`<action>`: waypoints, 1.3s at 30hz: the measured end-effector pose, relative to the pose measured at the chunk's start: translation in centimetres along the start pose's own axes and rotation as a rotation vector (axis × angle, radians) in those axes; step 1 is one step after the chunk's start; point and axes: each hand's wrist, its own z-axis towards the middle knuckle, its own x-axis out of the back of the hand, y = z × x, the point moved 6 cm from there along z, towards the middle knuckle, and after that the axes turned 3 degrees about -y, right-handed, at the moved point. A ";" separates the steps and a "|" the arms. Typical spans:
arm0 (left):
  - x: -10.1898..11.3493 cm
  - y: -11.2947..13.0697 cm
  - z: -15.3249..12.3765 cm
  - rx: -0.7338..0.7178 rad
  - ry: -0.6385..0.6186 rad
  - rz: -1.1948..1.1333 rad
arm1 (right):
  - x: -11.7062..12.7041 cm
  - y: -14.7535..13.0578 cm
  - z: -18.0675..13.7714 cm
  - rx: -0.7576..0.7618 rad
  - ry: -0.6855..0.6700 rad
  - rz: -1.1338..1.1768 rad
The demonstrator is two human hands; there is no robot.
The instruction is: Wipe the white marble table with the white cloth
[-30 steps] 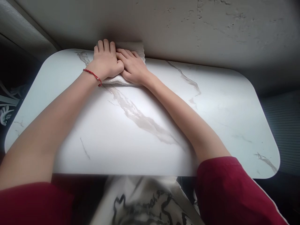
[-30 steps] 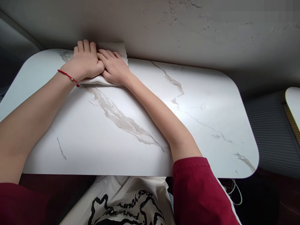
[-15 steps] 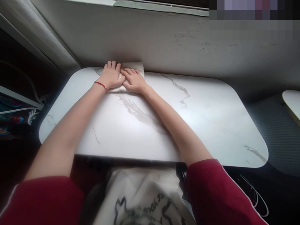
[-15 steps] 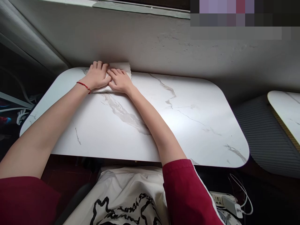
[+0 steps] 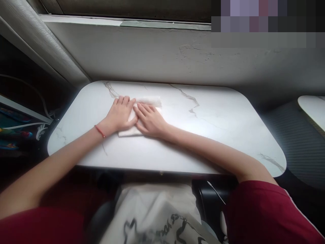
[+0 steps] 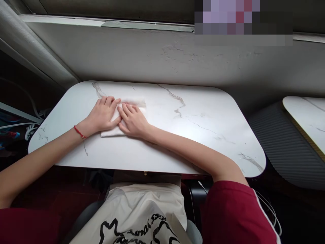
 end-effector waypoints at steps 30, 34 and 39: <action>-2.3 9.6 9.8 -0.081 0.000 -0.130 | 2.9 11.8 -6.8 -0.174 -0.034 0.073; -2.7 8.8 13.7 -0.046 0.030 -0.170 | 2.5 16.7 -4.9 -0.192 -0.025 0.022; -3.2 7.7 17.0 -0.025 0.094 -0.233 | 2.4 19.6 -2.8 -0.145 -0.012 0.017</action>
